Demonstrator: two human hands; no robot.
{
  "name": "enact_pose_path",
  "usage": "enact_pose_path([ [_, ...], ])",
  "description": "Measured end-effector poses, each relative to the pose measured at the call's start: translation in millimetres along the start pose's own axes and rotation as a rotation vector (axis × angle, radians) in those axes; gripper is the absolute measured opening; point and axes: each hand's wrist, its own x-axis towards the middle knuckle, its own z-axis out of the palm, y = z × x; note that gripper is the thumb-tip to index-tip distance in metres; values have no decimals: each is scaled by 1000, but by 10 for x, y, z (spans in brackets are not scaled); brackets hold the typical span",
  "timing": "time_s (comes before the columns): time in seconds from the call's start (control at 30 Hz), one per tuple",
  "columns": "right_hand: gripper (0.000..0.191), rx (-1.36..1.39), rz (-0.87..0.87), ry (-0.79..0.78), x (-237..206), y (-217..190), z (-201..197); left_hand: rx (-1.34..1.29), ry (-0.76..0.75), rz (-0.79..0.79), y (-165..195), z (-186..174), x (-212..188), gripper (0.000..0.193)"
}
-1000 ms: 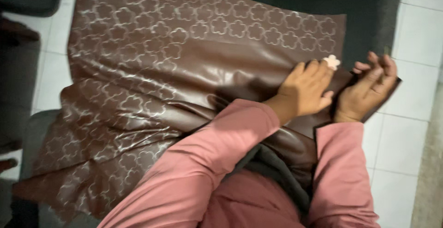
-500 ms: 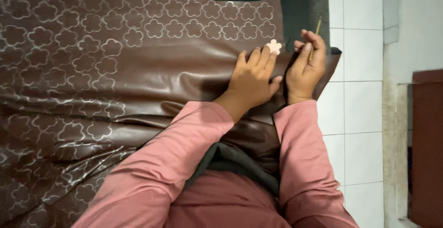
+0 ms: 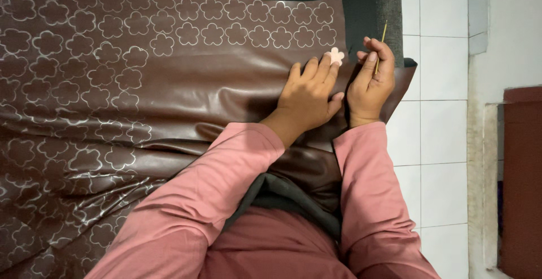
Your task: The person sits on the floor with a large sheet of brown patterned material spread out and traces around a small flower-shaped paper template with a wooden stylus, repositioning the template repeatedly to draw outlines onto the material.
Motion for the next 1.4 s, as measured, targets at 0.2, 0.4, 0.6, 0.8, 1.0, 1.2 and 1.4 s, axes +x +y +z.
enact_pose_path([
  [0.2,24,-6,3,4,0,-5,2,2,27,4,3,12,-1,70],
  [0.4,24,-12,-6,1,3,-29,8,-7,29,6,3,9,5,68],
  [0.6,24,-10,-4,5,1,-39,10,25,-3,-2,12,7,19,69],
  [0.8,24,-8,0,6,-11,-30,14,30,-5,7,3,-4,7,67],
  [1.0,24,-16,-10,1,-8,-40,19,44,-1,-5,3,0,3,69],
  [1.2,23,-13,-16,-1,-6,-36,17,50,33,-23,18,5,19,67],
  [1.4,24,-13,-13,-4,-1,-34,6,-38,-22,-37,15,-4,51,64],
])
